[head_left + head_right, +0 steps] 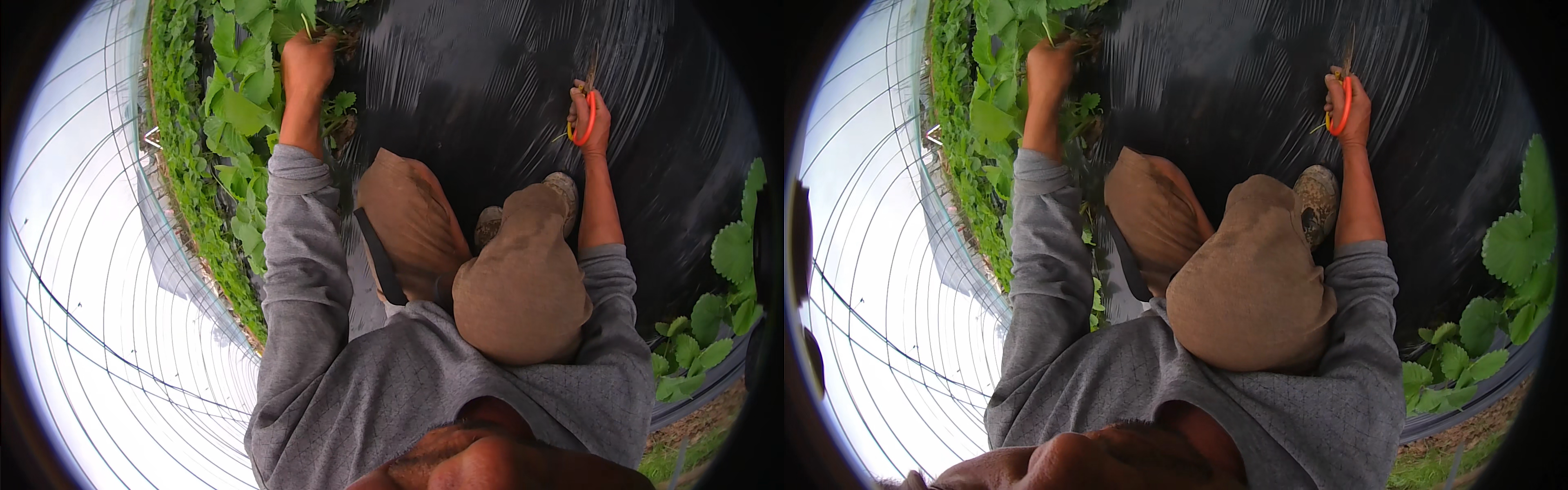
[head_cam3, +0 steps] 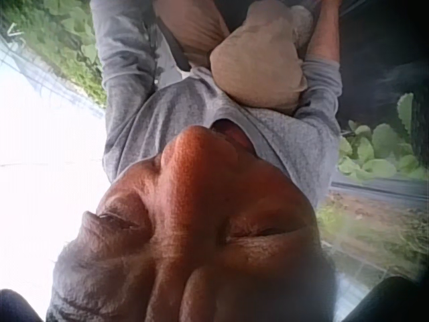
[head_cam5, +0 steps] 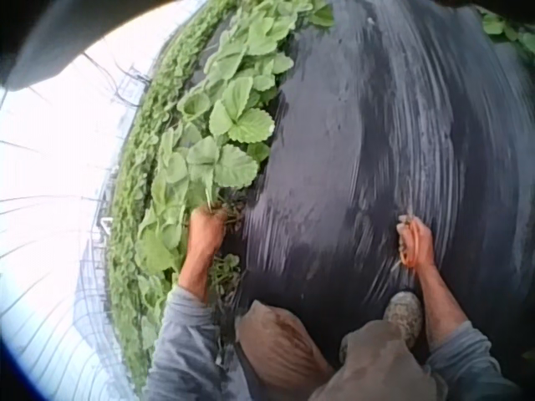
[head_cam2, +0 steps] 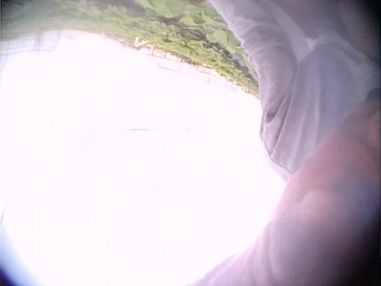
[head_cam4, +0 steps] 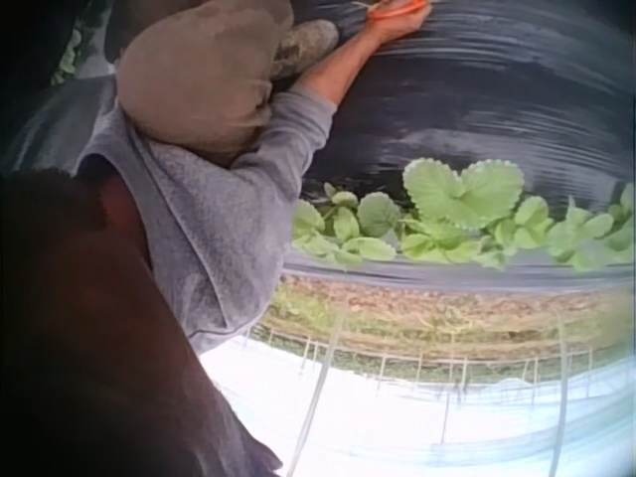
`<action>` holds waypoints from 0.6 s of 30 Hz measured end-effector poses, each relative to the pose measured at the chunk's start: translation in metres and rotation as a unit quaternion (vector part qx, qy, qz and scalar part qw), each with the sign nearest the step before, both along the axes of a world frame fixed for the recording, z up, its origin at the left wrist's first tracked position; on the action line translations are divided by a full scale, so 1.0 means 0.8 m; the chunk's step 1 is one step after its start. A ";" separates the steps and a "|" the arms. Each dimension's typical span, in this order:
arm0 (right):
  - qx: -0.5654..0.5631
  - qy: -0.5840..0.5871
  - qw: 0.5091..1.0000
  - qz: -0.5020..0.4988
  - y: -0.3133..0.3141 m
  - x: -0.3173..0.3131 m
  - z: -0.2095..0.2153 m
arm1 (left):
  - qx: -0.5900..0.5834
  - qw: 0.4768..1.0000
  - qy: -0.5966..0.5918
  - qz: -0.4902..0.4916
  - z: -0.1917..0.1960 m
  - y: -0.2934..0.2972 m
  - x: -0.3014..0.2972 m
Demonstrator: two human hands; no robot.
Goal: The person kneels in a greenhouse and uses yellow-handled scissors to trim strawberry plants. They cut runners and leaves, then move along the row to continue trimming additional plants.
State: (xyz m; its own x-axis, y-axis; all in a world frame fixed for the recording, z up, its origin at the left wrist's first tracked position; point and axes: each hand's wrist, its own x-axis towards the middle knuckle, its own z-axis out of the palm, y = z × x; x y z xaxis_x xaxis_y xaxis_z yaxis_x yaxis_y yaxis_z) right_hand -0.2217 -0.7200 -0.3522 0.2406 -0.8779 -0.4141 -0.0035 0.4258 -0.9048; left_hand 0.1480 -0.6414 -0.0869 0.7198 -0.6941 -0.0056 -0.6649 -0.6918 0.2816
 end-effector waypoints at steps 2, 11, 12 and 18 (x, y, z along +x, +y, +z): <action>0.001 0.003 1.000 0.000 0.000 0.000 0.000 | 0.064 0.996 -0.064 -0.013 -0.008 -0.002 0.001; 0.001 -0.005 1.000 -0.005 0.000 0.000 -0.004 | -0.196 0.980 0.028 0.025 0.016 0.003 -0.003; 0.006 -0.007 1.000 -0.006 0.000 0.000 -0.005 | -0.247 0.965 0.076 0.037 0.025 0.007 -0.005; 0.000 -0.011 1.000 0.003 0.001 -0.001 -0.007 | -0.408 0.879 0.237 0.067 0.077 0.021 -0.066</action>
State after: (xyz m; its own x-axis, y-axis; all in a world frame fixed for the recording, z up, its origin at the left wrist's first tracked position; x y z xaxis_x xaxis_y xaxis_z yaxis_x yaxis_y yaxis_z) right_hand -0.2227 -0.7193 -0.3582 0.2538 -0.8769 -0.4083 0.0134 0.4252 -0.9050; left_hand 0.0949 -0.6243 -0.0255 0.8463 -0.5157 0.1333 -0.2672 -0.1945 0.9438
